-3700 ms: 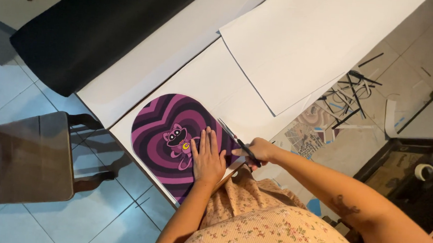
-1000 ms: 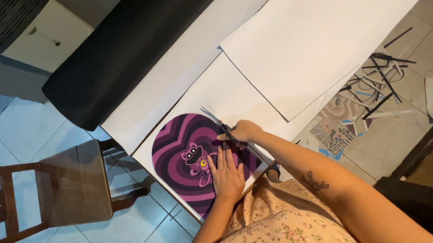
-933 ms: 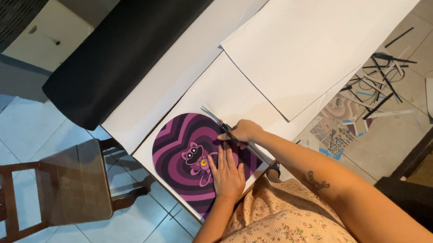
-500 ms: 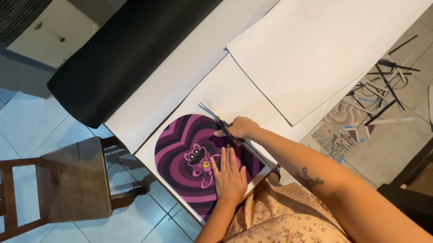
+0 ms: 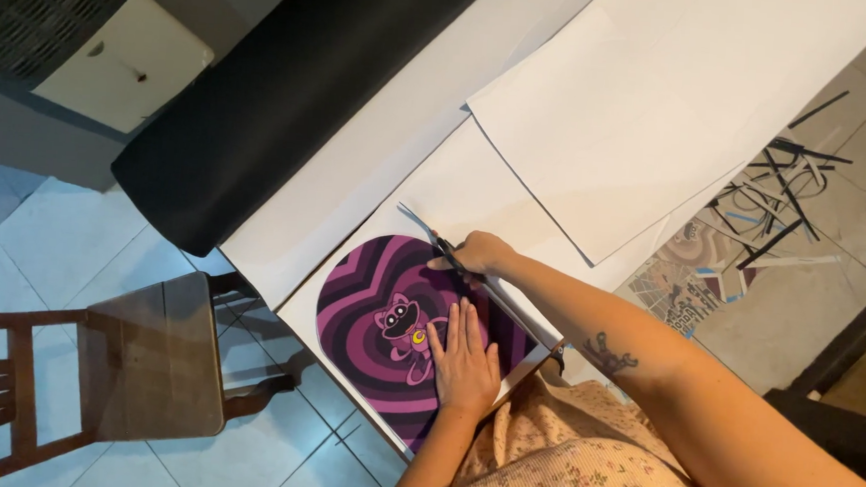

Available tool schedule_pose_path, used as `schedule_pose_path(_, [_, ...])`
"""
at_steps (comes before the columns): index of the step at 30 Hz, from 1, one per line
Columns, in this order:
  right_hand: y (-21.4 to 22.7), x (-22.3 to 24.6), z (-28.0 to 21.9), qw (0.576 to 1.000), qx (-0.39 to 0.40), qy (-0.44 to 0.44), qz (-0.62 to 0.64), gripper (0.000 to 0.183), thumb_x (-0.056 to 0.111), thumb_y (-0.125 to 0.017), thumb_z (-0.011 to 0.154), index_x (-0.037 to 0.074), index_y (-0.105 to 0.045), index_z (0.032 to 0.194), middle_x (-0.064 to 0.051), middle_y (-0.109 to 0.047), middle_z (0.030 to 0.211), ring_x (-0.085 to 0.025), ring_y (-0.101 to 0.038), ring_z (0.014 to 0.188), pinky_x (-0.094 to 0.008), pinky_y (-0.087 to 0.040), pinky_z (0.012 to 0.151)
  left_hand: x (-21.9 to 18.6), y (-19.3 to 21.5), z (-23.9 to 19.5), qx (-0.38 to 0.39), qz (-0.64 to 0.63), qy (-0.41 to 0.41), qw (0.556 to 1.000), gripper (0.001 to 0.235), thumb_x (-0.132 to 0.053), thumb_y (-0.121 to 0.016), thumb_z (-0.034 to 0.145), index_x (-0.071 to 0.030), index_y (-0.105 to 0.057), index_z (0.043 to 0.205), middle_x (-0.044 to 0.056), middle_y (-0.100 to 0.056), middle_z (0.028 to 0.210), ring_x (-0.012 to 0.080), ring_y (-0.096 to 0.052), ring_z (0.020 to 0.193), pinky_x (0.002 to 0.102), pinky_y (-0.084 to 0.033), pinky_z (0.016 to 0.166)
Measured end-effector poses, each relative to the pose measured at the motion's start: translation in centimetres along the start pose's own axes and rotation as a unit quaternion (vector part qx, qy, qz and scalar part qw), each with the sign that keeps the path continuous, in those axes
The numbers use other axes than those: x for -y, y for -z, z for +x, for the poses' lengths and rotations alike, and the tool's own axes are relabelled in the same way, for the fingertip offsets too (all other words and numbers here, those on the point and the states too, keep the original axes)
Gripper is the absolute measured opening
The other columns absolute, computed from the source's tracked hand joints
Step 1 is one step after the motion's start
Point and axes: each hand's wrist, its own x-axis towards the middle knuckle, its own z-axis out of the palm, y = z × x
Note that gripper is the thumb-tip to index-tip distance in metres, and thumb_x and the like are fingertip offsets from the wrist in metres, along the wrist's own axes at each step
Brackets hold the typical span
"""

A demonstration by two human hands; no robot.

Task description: Cutting sublimation paper from a roll and trimming around a printed heart-shaped design using scissors.

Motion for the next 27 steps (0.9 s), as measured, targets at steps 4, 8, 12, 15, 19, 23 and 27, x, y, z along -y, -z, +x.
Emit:
schedule_pose_path(4, [0.0,-0.4,0.8,1.000,-0.017,0.005,-0.005,0.052,0.040,-0.063,0.087,-0.007,-0.077,0.107,-0.027,-0.075,0.103,-0.044,-0.070,0.111,-0.051,-0.057,0.091,0.0,0.1,0.1,-0.011,-0.005,-0.001,1.000,0.069,-0.032,-0.043,0.101,0.002,-0.023,0.158,0.022,-0.032,0.164,0.0333,-0.026,0.155,0.066,-0.005,0.121])
schedule_pose_path(8, [0.5,-0.3,2.9,0.993,0.054,-0.012,0.105,0.053,0.055,-0.083,0.079,0.004,-0.068,0.073,-0.008,-0.070,0.064,-0.017,-0.065,0.052,-0.029,-0.058,0.063,-0.1,0.0,-0.1,0.047,0.041,0.023,0.998,0.073,-0.038,-0.042,0.101,0.000,-0.021,0.160,0.014,-0.022,0.170,0.0272,-0.016,0.158,0.060,-0.004,0.125])
schedule_pose_path(12, [1.0,1.2,3.9,0.987,0.072,-0.024,0.144,0.059,0.053,-0.084,0.078,-0.002,-0.065,0.076,-0.014,-0.067,0.066,-0.023,-0.064,0.054,-0.032,-0.061,0.056,-0.2,0.2,0.0,0.045,0.046,0.018,0.998,0.077,-0.034,-0.049,0.096,0.001,-0.023,0.159,0.015,-0.025,0.168,0.0282,-0.016,0.158,0.061,-0.004,0.125])
schedule_pose_path(15, [0.5,0.4,5.1,0.994,0.043,-0.010,0.097,0.055,0.053,-0.083,0.081,0.005,-0.061,0.066,-0.008,-0.069,0.065,-0.018,-0.065,0.050,-0.027,-0.056,0.060,-0.2,0.5,0.2,0.047,0.020,0.021,0.998,0.076,-0.033,-0.049,0.097,0.002,-0.023,0.159,0.015,-0.026,0.168,0.0284,-0.018,0.158,0.062,-0.004,0.124])
schedule_pose_path(19, [0.3,0.6,5.2,0.995,0.047,-0.004,0.093,0.054,0.050,-0.083,0.084,0.001,-0.063,0.071,-0.009,-0.068,0.064,-0.018,-0.065,0.050,-0.028,-0.057,0.056,-0.2,0.6,0.1,0.047,0.012,0.022,0.999,0.075,-0.032,-0.048,0.098,0.002,-0.022,0.159,0.016,-0.024,0.169,0.0291,-0.016,0.158,0.062,-0.002,0.125])
schedule_pose_path(23, [0.7,2.3,5.1,0.988,0.054,-0.014,0.143,0.059,0.054,-0.084,0.077,-0.002,-0.066,0.074,-0.013,-0.070,0.067,-0.020,-0.063,0.049,-0.028,-0.056,0.051,-0.1,0.4,0.3,0.080,0.014,0.027,0.996,0.070,-0.034,-0.044,0.099,0.005,-0.027,0.156,0.017,-0.023,0.168,0.0293,-0.012,0.158,0.062,0.001,0.124])
schedule_pose_path(27, [1.2,2.8,5.4,0.997,0.032,0.005,0.071,0.060,0.063,-0.079,0.077,0.005,-0.069,0.071,-0.006,-0.071,0.067,-0.017,-0.066,0.051,-0.027,-0.058,0.059,-0.2,0.6,0.4,0.070,0.000,0.025,0.997,0.069,-0.033,-0.044,0.099,0.006,-0.030,0.154,0.018,-0.025,0.167,0.0297,-0.014,0.158,0.063,0.000,0.124])
